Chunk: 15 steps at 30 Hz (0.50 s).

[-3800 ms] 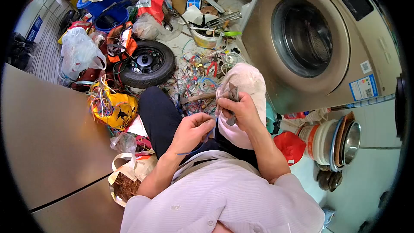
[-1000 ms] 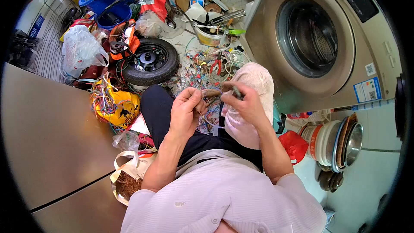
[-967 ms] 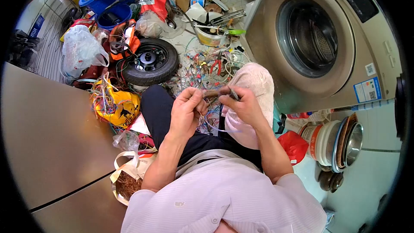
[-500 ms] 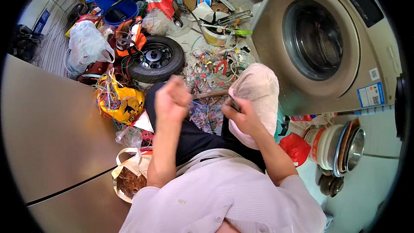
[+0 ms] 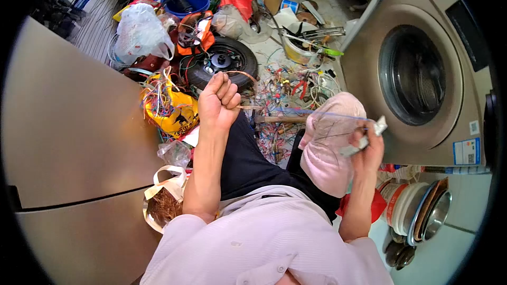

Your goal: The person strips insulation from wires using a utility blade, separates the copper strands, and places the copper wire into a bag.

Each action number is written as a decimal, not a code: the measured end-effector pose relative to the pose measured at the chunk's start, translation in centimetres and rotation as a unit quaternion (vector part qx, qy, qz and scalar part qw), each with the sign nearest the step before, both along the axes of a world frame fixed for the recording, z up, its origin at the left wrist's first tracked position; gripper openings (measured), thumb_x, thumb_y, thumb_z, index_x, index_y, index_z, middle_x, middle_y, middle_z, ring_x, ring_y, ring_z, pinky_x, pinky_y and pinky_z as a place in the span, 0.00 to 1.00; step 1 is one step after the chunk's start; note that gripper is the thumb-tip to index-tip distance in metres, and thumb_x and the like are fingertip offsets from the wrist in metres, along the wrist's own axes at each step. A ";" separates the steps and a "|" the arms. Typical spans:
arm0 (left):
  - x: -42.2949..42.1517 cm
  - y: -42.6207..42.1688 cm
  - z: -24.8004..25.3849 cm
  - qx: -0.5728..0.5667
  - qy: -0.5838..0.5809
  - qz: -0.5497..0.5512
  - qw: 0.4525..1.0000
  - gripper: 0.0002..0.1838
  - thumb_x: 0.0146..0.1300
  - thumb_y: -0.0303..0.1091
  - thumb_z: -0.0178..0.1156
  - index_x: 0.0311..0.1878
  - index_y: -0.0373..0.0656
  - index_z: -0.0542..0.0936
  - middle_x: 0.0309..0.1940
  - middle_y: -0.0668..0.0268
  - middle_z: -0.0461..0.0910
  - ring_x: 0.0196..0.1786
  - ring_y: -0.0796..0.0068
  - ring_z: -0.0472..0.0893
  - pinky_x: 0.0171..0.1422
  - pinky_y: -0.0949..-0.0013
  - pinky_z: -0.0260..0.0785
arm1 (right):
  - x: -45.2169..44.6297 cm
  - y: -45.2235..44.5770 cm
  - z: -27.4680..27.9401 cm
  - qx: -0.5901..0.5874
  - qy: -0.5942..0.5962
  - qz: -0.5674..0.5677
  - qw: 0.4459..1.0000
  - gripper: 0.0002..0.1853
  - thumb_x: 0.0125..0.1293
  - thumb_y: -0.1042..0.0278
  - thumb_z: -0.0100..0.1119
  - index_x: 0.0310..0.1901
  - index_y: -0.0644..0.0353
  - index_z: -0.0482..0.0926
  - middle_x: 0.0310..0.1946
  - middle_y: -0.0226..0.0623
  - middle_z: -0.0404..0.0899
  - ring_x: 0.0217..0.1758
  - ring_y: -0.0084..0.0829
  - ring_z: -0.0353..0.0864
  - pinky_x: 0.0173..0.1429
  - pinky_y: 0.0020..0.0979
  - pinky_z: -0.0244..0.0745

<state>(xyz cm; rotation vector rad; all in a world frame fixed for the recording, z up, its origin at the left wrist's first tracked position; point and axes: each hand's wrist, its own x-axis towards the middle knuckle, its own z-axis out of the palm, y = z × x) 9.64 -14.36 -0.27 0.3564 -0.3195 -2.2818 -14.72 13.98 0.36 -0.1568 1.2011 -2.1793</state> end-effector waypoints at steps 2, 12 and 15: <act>0.2 -0.2 -0.4 -0.007 0.005 0.003 1.000 0.12 0.74 0.33 0.53 0.31 0.42 0.73 0.14 0.79 0.51 0.16 0.85 0.49 0.18 0.76 0.40 | -1.0 0.2 0.2 -0.025 0.011 -0.013 1.000 0.07 0.74 0.68 0.56 0.42 0.63 0.75 0.40 0.43 0.81 0.30 0.28 0.76 0.30 0.27 0.70; 0.1 -0.2 -0.3 -0.033 -0.154 0.049 0.986 0.11 0.72 0.31 0.55 0.29 0.44 0.73 0.14 0.80 0.53 0.14 0.85 0.49 0.17 0.75 0.38 | 2.1 -2.4 3.5 -0.157 -0.101 0.070 0.980 0.07 0.76 0.66 0.52 0.40 0.58 0.71 0.26 0.24 0.58 0.25 0.20 0.56 0.34 0.26 0.62; 3.2 -4.5 -2.9 0.001 -0.161 0.125 0.979 0.12 0.70 0.30 0.56 0.27 0.46 0.72 0.13 0.80 0.52 0.13 0.85 0.48 0.16 0.75 0.37 | -0.2 0.3 3.1 -0.056 -0.033 0.059 0.996 0.07 0.77 0.67 0.51 0.39 0.57 0.69 0.25 0.24 0.58 0.22 0.17 0.54 0.26 0.23 0.56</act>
